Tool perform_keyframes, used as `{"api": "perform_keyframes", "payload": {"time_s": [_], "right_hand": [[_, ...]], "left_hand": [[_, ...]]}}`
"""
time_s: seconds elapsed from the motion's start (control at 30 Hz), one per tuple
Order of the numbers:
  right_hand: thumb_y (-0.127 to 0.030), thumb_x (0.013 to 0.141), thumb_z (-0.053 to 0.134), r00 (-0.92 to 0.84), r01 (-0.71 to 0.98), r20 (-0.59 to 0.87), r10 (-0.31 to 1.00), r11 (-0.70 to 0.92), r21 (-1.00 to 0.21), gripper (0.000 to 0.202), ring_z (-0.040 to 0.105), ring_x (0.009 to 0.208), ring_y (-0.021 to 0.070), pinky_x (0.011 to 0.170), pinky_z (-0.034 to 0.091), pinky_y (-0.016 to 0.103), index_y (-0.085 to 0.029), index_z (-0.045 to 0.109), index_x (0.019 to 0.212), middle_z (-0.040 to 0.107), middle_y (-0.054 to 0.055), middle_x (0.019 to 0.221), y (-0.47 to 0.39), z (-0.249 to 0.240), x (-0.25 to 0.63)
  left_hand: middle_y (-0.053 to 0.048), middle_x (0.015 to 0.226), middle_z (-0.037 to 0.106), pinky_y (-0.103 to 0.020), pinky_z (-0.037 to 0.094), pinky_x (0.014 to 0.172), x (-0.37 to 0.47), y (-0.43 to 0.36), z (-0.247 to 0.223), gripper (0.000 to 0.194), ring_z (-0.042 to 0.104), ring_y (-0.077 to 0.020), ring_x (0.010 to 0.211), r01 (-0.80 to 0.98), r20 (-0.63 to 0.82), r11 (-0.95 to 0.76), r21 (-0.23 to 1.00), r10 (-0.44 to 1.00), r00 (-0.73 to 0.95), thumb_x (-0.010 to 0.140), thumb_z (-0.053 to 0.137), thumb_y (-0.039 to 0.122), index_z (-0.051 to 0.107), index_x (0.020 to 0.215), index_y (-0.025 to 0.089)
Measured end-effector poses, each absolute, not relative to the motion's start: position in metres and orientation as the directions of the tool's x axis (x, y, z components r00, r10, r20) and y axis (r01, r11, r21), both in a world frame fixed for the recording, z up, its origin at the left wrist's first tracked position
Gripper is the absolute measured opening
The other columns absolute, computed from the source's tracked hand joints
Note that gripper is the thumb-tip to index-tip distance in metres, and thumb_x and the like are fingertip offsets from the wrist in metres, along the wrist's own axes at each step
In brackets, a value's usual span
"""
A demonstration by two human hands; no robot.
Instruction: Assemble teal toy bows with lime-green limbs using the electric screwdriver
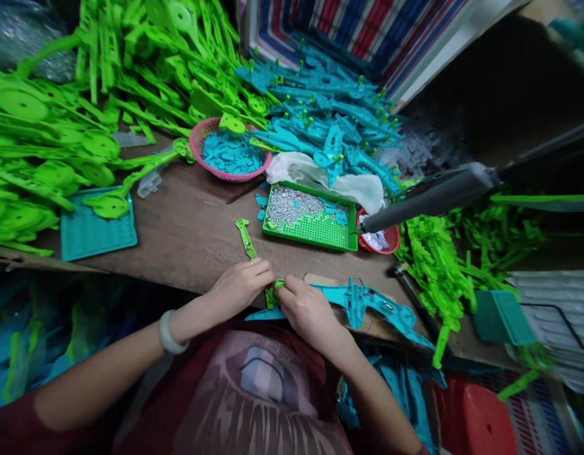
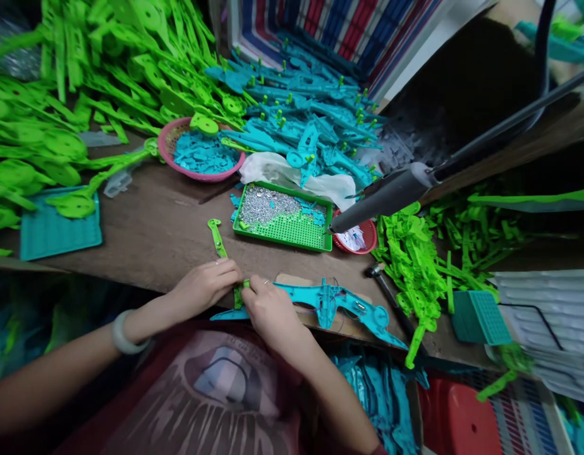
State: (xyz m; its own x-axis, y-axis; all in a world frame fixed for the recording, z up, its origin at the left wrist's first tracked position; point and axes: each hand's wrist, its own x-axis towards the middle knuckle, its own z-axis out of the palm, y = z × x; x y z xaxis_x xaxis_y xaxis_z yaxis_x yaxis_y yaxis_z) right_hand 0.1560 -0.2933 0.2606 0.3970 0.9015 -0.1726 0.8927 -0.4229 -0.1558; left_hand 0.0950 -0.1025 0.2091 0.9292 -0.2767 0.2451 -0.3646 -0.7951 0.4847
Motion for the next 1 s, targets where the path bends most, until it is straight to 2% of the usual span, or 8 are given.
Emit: {"api": "perform_keyframes", "payload": {"time_s": [0.3, 0.4, 0.53, 0.6, 0.67, 0.8, 0.9, 1.0], "right_hand": [[-0.016, 0.104, 0.039, 0.443, 0.875, 0.071, 0.894, -0.414, -0.250, 0.025, 0.052, 0.073, 0.0169, 0.063, 0.038, 0.028, -0.016, 0.064, 0.105, 0.058, 0.005, 0.083, -0.324, 0.239, 0.149], [-0.015, 0.103, 0.039, 0.426, 0.888, 0.065, 0.902, -0.404, -0.219, 0.026, 0.052, 0.075, 0.0172, 0.062, 0.037, 0.028, -0.016, 0.065, 0.107, 0.058, 0.005, 0.083, -0.328, 0.235, 0.147], [-0.015, 0.101, 0.045, 0.392, 0.900, -0.034, 0.919, -0.391, -0.192, 0.021, 0.054, 0.082, 0.0190, 0.062, 0.037, 0.028, -0.017, 0.065, 0.105, 0.059, 0.007, 0.089, -0.329, 0.239, 0.152], [-0.015, 0.101, 0.044, 0.386, 0.886, -0.077, 0.919, -0.392, -0.246, 0.021, 0.054, 0.081, 0.0182, 0.063, 0.038, 0.028, -0.018, 0.065, 0.105, 0.059, 0.007, 0.092, -0.329, 0.243, 0.160], [-0.016, 0.102, 0.044, 0.395, 0.843, -0.087, 0.915, -0.398, -0.362, 0.020, 0.055, 0.081, 0.0164, 0.066, 0.039, 0.027, -0.018, 0.064, 0.104, 0.058, 0.005, 0.092, -0.329, 0.247, 0.172], [-0.015, 0.100, 0.048, 0.416, 0.730, -0.075, 0.906, -0.382, -0.567, 0.013, 0.057, 0.083, 0.0141, 0.073, 0.042, 0.024, -0.018, 0.060, 0.097, 0.056, 0.002, 0.090, -0.327, 0.244, 0.196], [-0.011, 0.098, 0.047, 0.384, 0.778, -0.035, 0.923, -0.343, -0.526, 0.016, 0.054, 0.079, 0.0146, 0.071, 0.040, 0.025, -0.017, 0.060, 0.090, 0.053, 0.002, 0.089, -0.320, 0.235, 0.203], [-0.011, 0.097, 0.047, 0.349, 0.835, 0.002, 0.937, -0.310, -0.455, 0.017, 0.050, 0.075, 0.0151, 0.068, 0.038, 0.026, -0.017, 0.059, 0.086, 0.051, 0.003, 0.089, -0.313, 0.226, 0.201]], "left_hand": [[-0.003, 0.087, 0.059, -0.031, 0.046, 0.069, 0.093, -0.102, 0.209, 0.018, 0.055, -0.0190, 0.081, -0.375, 0.263, -0.801, 0.467, -0.279, 0.923, 0.099, 0.049, 0.012, 0.062, 0.088, 0.017], [-0.004, 0.086, 0.058, -0.032, 0.045, 0.067, 0.094, -0.101, 0.209, 0.018, 0.054, -0.0202, 0.080, -0.400, 0.279, -0.815, 0.419, -0.304, 0.911, 0.099, 0.049, 0.013, 0.063, 0.088, 0.018], [-0.004, 0.087, 0.058, -0.032, 0.044, 0.066, 0.093, -0.103, 0.209, 0.017, 0.054, -0.0205, 0.081, -0.444, 0.303, -0.823, 0.355, -0.348, 0.887, 0.098, 0.052, 0.013, 0.066, 0.090, 0.019], [-0.005, 0.088, 0.057, -0.031, 0.044, 0.066, 0.093, -0.104, 0.209, 0.016, 0.054, -0.0208, 0.081, -0.477, 0.317, -0.831, 0.288, -0.387, 0.866, 0.097, 0.053, 0.013, 0.066, 0.092, 0.020], [-0.005, 0.089, 0.056, -0.031, 0.045, 0.066, 0.093, -0.105, 0.210, 0.014, 0.055, -0.0209, 0.081, -0.505, 0.326, -0.833, 0.225, -0.424, 0.845, 0.096, 0.055, 0.013, 0.066, 0.092, 0.020], [-0.005, 0.091, 0.057, -0.030, 0.049, 0.069, 0.098, -0.096, 0.212, 0.015, 0.056, -0.0194, 0.081, -0.523, 0.297, -0.827, 0.207, -0.456, 0.839, 0.095, 0.056, 0.010, 0.066, 0.097, 0.020], [-0.005, 0.093, 0.058, -0.030, 0.050, 0.068, 0.101, -0.087, 0.217, 0.016, 0.057, -0.0208, 0.085, -0.467, 0.228, -0.853, 0.234, -0.418, 0.879, 0.092, 0.057, 0.007, 0.066, 0.093, 0.020], [-0.010, 0.104, 0.061, -0.034, 0.052, 0.073, 0.095, -0.094, 0.226, 0.016, 0.058, -0.0249, 0.095, -0.352, 0.203, -0.901, 0.253, -0.306, 0.930, 0.093, 0.055, 0.008, 0.068, 0.092, 0.018]]}}
